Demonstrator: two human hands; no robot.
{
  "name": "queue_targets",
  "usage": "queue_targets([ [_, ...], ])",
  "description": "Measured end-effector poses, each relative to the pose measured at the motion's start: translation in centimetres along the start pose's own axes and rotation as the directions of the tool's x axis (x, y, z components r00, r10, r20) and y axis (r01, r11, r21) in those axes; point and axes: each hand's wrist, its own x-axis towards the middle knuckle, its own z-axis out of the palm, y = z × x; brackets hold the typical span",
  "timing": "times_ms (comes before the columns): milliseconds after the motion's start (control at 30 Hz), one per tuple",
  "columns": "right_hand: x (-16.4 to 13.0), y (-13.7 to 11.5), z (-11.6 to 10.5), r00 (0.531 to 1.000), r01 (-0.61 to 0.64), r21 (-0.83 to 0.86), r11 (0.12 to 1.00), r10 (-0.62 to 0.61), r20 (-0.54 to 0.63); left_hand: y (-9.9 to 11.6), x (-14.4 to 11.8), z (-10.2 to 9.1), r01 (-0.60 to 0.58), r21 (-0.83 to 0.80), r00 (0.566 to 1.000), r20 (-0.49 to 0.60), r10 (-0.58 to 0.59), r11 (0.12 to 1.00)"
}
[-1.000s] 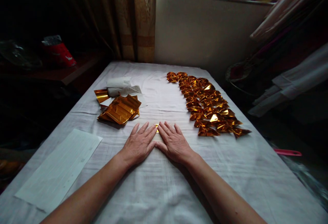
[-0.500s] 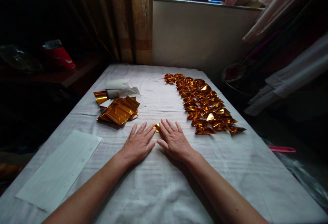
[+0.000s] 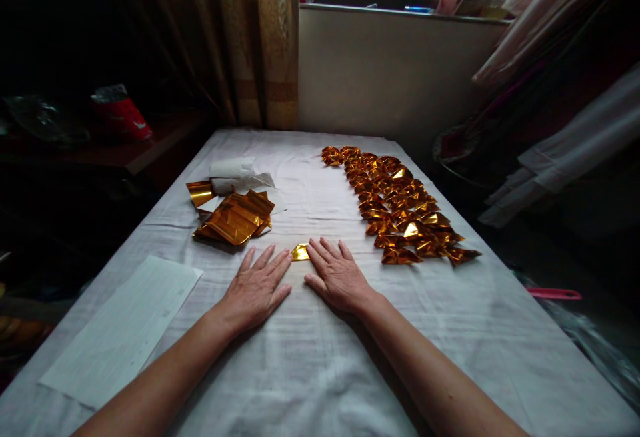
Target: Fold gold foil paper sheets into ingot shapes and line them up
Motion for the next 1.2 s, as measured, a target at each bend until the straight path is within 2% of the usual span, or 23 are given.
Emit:
queue_targets([
  [233,-1.5,0.4,0.0,0.998,-0.063,-0.007,0.998,0.063,-0.007,0.0,0.0,0.3,0.054,-0.062,0.99,-0.126,-0.062,0.997],
  [367,-1.5,0.3,0.0,0.995,-0.077,-0.007,0.997,0.077,-0.062,0.1,1.0,-0.6,0.075,-0.113,0.971,-0.217,-0.098,0.991],
  [533,-0.6,0.1,-0.1,0.986,-0.083,0.007,0.997,0.083,-0.148,0.4,2.9,-2.0,0.092,-0.051,0.98,-0.172,-0.1,0.994],
  [733,0.3,0.1,-0.9,0.977,-0.058,0.011,0.998,0.059,-0.205,0.0,3.8,-1.9,0.041,0.044,0.981,-0.189,-0.032,0.998],
  [833,0.9,0.2,-1.6,0.975,-0.098,0.034,0.995,0.103,-0.198,-0.1,4.3,-2.2,0.07,0.053,0.982,-0.181,-0.059,0.996],
  [900,1.6,0.4,-1.9,0.967,-0.149,0.107,0.983,0.168,-0.194,-0.1,4.8,-2.7,0.102,0.014,0.98,-0.173,-0.098,0.995],
  [1000,3.1,1.1,-2.3,0.942,-0.21,0.346,0.914,0.284,-0.179,-0.3,5.9,-3.7,0.192,-0.109,0.964,-0.164,-0.208,0.975],
  [1067,4.4,1.8,-2.4,0.923,-0.233,0.545,0.805,0.36,-0.138,-0.5,6.9,-4.3,0.267,-0.217,0.941,-0.151,-0.303,0.939],
  [1100,5.1,2.2,-2.4,0.911,-0.249,0.644,0.724,0.4,-0.098,-0.7,7.5,-4.5,0.297,-0.27,0.929,-0.14,-0.343,0.916],
  [1200,7.1,3.2,-2.4,0.899,-0.248,0.724,0.644,0.432,-0.075,-1.2,9.1,-4.8,0.366,-0.407,0.898,-0.08,-0.432,0.837],
])
